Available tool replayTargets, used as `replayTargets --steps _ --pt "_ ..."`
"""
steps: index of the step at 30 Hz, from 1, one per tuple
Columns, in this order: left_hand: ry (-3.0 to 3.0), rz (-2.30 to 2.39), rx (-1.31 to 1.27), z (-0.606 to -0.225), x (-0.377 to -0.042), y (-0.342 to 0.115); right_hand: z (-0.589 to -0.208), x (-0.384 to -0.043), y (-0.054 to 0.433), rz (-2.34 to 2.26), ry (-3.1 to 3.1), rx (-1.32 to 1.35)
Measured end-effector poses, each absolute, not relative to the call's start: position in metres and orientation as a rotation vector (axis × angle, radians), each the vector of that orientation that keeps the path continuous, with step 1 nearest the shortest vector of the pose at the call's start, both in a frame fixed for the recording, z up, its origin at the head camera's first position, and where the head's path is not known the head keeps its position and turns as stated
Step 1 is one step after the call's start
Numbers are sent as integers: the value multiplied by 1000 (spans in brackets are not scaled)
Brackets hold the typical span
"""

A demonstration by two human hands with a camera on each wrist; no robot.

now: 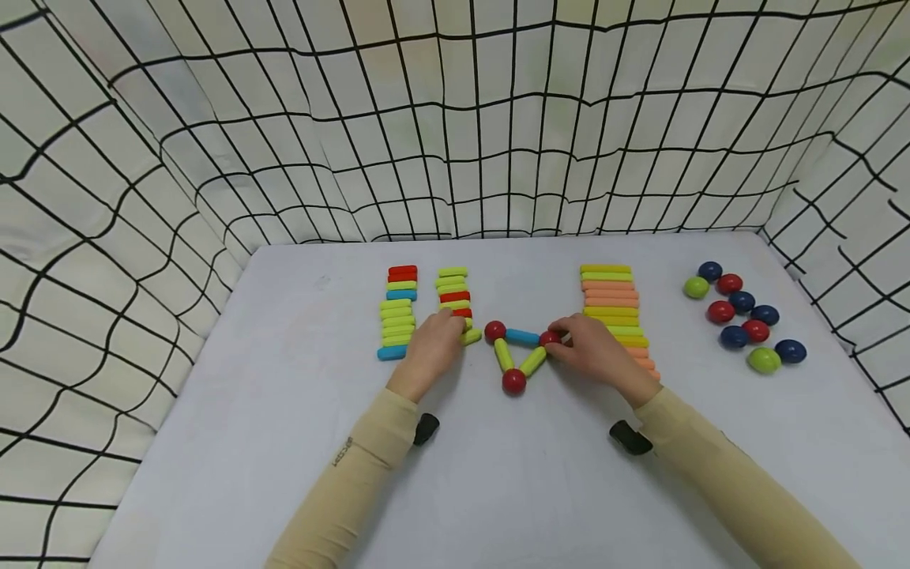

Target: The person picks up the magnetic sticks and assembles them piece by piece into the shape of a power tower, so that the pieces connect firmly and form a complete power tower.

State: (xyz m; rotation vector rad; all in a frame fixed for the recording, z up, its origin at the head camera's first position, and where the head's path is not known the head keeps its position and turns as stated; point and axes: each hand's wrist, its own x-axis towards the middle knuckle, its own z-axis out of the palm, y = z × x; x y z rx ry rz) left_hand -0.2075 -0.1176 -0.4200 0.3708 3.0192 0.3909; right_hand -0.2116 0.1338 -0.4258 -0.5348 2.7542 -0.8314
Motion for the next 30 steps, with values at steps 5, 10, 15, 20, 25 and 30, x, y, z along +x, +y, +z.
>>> replayTargets --steps 5,10,15,20,25,30 --pt "2923 736 286 -419 -213 -117 -423 -212 135 -817 2748 -525" --pt "2900 1084 308 -418 -221 -112 -425 -213 135 -813 2747 -531" --pt "2861 1145 398 -417 -227 -104 -425 -215 134 -811 2738 -530" --pt "2822 1067 430 -415 -231 -104 -426 -216 132 -824 2731 -505" --pt "2914 804 335 -413 -231 -117 -426 -215 131 -823 2736 -515" --pt "2969 502 279 -415 -231 -126 -425 -215 130 -816 2741 -508"
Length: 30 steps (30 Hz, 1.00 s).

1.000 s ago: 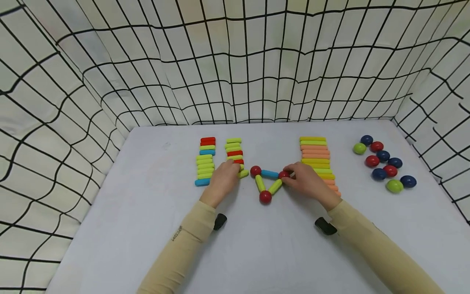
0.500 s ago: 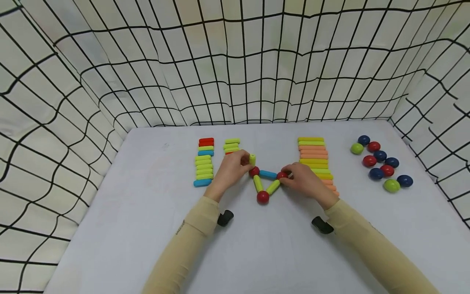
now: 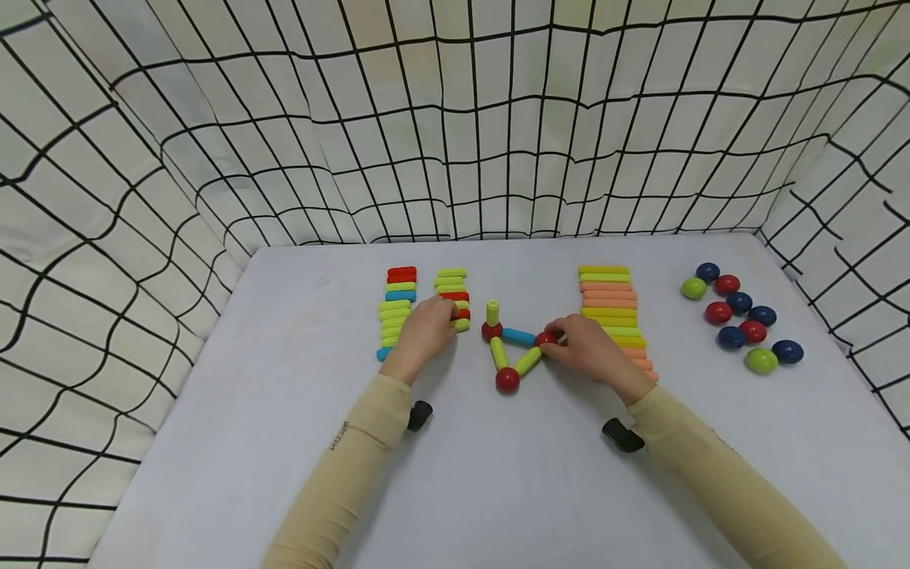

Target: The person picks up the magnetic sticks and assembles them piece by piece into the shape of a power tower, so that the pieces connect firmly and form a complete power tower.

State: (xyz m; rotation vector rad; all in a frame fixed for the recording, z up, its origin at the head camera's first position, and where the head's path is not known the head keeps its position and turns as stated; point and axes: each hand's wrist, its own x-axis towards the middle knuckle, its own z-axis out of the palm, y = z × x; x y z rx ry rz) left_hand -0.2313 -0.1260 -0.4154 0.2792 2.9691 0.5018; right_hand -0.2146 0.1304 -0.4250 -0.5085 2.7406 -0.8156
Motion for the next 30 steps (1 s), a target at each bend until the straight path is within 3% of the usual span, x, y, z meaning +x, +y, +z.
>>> replayTargets --steps 8,15,20,30 --pt "2883 427 340 -417 -226 -123 -425 -216 130 -831 2733 -492" --pt "2680 1019 561 -417 -210 -132 -426 -219 129 -845 2722 -483" --pt "2543 1199 801 -419 -198 -127 -426 -224 127 -879 2714 -468" --pt "2517 1385 814 -429 -196 -117 -428 -233 125 -892 2723 -448"
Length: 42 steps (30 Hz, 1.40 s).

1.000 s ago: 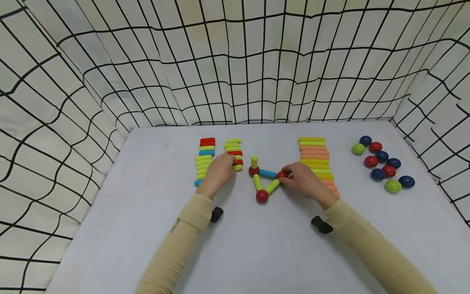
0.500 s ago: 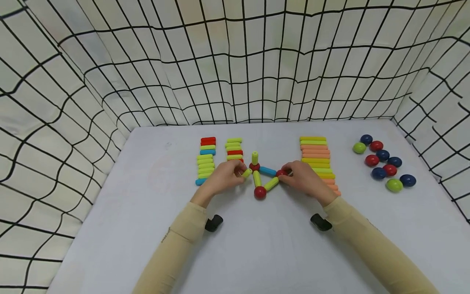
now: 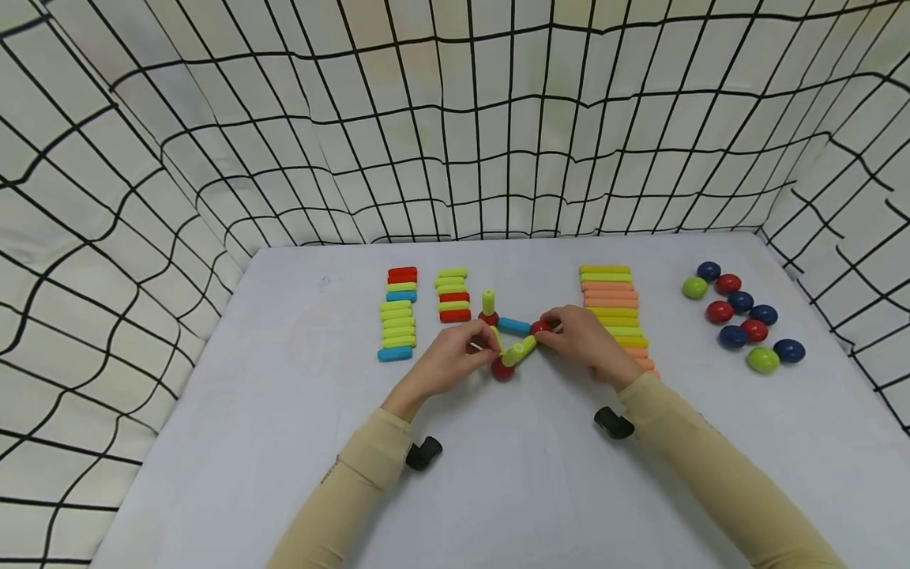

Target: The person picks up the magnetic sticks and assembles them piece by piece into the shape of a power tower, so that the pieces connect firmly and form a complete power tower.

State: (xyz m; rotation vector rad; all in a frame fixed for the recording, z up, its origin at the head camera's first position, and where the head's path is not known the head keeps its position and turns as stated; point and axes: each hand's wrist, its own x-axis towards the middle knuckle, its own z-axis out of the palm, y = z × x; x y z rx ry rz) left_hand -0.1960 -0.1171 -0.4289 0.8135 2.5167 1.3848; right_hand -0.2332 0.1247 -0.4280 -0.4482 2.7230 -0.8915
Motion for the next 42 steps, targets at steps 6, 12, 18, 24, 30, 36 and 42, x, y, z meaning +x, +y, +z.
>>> replayTargets --steps 6,12,18,24,30,36,42 --pt "2532 1329 861 -430 -196 -117 -426 -234 122 -883 2723 -445" --pt "2531 1200 966 -428 -198 -110 -425 -232 121 -864 2733 -457" --pt "2545 1274 767 -430 -197 -112 -427 -234 121 -882 2729 -478" --pt "2509 1299 761 -429 -197 -119 -425 -233 120 -916 2712 -466" --pt "2658 1192 628 -425 -208 -132 -427 -235 123 -982 2655 -403" --pt "2937 844 458 -422 -233 -142 -430 -238 125 -996 2640 -381" --pt "2981 555 420 -421 -243 -139 -429 -234 122 -1085 2578 -290"
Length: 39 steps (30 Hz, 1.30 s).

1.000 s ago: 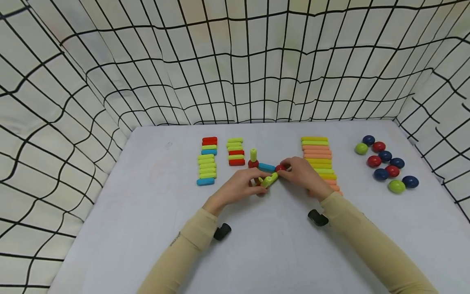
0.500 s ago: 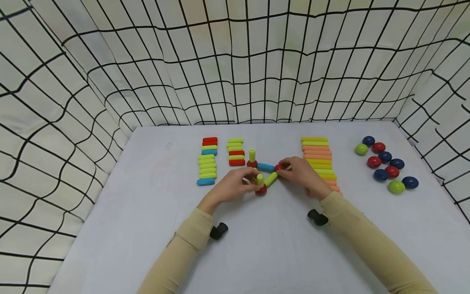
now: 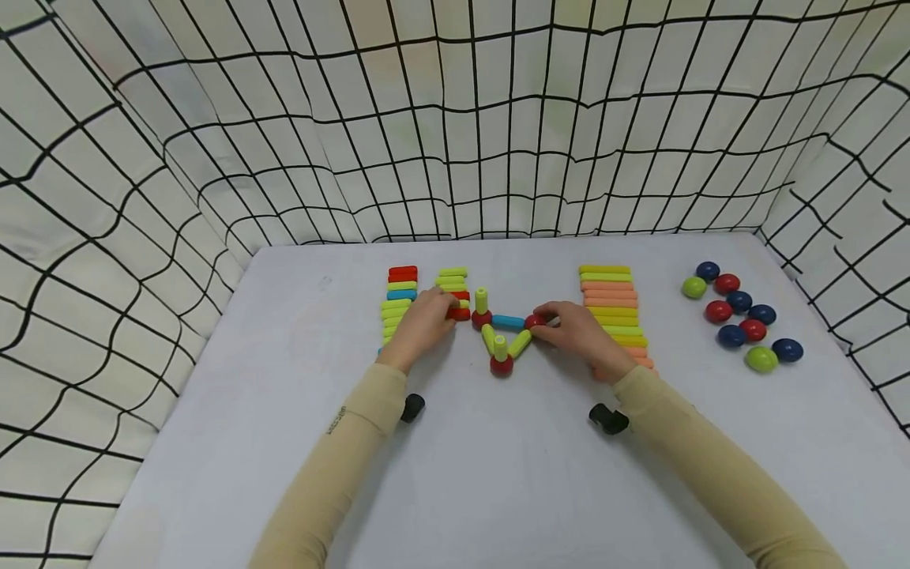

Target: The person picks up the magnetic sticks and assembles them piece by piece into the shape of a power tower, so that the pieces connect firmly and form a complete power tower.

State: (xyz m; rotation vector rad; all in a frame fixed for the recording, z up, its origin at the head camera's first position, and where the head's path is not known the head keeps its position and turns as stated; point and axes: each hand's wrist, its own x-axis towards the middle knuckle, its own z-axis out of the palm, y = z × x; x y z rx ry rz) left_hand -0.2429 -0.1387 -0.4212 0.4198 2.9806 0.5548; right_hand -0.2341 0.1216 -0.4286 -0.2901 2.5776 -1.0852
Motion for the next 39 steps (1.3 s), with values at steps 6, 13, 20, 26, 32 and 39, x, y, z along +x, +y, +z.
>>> replayTargets --steps 6,13,20,26,32,39 --pt "2973 472 406 -425 -246 -132 -431 -231 122 -1167 2548 -210" --pt "2824 729 326 -414 -238 -143 -437 -233 122 -1208 2544 -176" --pt "2657 1252 245 -383 -234 -137 -441 -234 123 -1346 2453 -116" --pt "2638 1268 498 -377 -245 -105 -443 -235 122 -1397 2383 -95" --pt "2708 1096 639 -377 -249 -90 -443 -232 119 -1394 2358 -105" --pt "2689 1081 682 -378 -249 -78 -440 -231 121 -1393 2378 -95"
